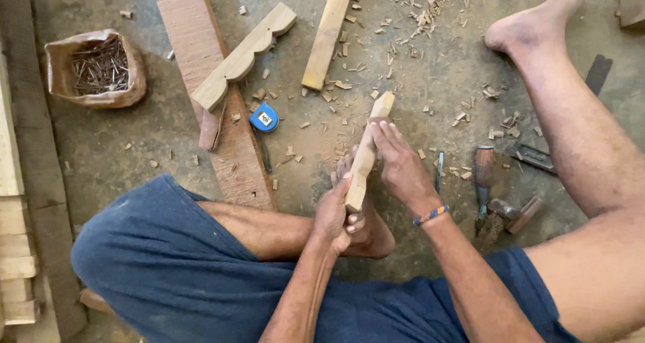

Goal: The person sands a carved wooden piece by rubbing sandpaper along its edges and surfaces while turning the wood piece by hand.

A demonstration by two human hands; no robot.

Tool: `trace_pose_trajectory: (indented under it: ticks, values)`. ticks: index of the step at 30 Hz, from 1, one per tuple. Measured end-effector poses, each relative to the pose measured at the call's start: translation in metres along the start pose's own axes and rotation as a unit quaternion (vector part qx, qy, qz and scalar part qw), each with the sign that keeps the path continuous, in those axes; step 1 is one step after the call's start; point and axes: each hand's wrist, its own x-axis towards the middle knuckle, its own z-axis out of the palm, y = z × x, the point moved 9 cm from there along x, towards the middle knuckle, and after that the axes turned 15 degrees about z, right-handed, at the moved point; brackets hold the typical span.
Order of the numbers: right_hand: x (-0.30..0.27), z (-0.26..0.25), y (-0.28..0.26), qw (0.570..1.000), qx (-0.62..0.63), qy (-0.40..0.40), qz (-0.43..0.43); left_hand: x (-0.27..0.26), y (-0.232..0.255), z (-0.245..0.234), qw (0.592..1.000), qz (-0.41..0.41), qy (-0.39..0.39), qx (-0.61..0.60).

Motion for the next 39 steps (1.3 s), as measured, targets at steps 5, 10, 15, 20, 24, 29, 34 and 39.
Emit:
trace_pose_trajectory:
  ticks: [5, 10, 15, 20, 24, 29, 34, 39]
  values:
    - [-0.008, 0.013, -0.001, 1.0, -0.014, 0.012, -0.008, 0.0, 0.003, 0.003, 0.999, -0.003, 0.02, -0.028]
    - [0.021, 0.013, 0.013, 0.999, 0.016, 0.005, 0.034, 0.005, -0.005, 0.004, 0.996, 0.013, -0.021, -0.089]
    - [-0.013, 0.021, -0.007, 0.999, -0.054, 0.001, 0.006, 0.011, 0.0, 0.005, 0.997, -0.022, -0.001, -0.072]
    - [0.001, 0.011, 0.005, 1.0, 0.003, -0.005, 0.021, 0.002, -0.006, -0.001, 0.997, 0.013, 0.009, -0.078]
    - [-0.017, 0.014, -0.011, 0.999, -0.046, 0.007, -0.021, -0.004, 0.003, -0.008, 0.999, 0.02, 0.048, -0.01]
    - [-0.007, 0.017, 0.011, 1.0, -0.024, -0.003, 0.009, 0.001, -0.002, -0.015, 0.999, 0.043, 0.025, 0.019]
    - [-0.017, 0.023, 0.005, 0.997, -0.068, -0.005, -0.025, 0.009, 0.002, -0.012, 0.996, 0.081, 0.016, 0.038]
    - [-0.022, 0.02, -0.006, 0.995, -0.087, -0.022, -0.044, 0.006, 0.017, 0.004, 0.998, 0.054, 0.007, 0.045]
